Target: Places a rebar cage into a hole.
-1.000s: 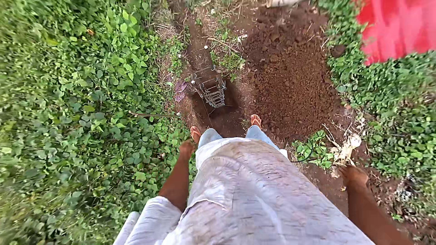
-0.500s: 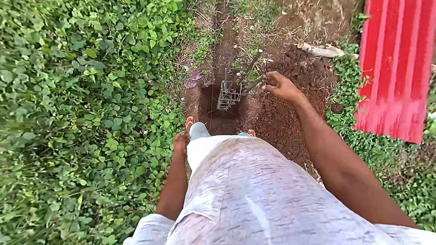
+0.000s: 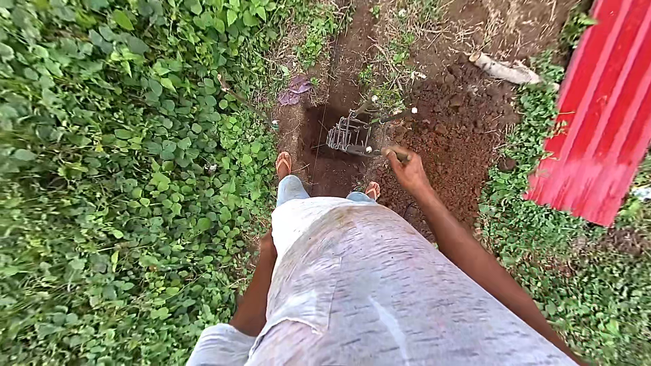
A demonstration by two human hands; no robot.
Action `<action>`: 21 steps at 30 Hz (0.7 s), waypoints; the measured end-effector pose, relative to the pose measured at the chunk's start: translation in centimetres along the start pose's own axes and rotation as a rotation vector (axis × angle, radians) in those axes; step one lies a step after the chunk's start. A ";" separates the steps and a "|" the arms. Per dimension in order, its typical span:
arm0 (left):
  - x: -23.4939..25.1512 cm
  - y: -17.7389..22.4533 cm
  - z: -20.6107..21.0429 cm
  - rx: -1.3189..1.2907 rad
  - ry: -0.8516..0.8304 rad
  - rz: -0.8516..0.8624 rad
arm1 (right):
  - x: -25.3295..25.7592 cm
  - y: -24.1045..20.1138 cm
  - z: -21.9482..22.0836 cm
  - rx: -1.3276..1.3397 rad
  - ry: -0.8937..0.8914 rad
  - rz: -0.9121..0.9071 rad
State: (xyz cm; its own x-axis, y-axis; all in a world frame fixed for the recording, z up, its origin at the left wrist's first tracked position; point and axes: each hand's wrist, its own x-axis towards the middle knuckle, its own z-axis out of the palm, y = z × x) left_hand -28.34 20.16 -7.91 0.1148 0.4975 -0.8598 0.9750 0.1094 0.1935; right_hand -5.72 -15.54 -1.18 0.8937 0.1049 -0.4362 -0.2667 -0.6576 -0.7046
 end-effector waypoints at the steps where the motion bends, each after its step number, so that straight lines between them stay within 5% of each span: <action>1: 0.3 0.5 0.0 -0.003 -0.015 0.018 | -1.4 0.1 0.3 -0.014 -0.026 -0.014; 6: 5.0 4.7 0.4 0.041 -0.097 0.243 | -3.8 2.1 1.6 -0.043 -0.123 -0.080; 14: 8.4 11.5 1.6 -0.285 -0.143 0.228 | -3.2 1.2 1.5 0.038 -0.057 -0.007; 21: 9.5 8.3 1.8 -0.257 -0.167 0.222 | -0.8 0.9 0.2 -0.010 -0.037 -0.002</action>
State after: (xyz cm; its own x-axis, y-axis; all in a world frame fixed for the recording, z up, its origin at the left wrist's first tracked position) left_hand -18.84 24.22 -15.29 0.3677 0.3887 -0.8448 0.8459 0.2375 0.4775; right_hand -6.77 -16.07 -1.55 0.8802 0.1333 -0.4555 -0.2616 -0.6645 -0.7000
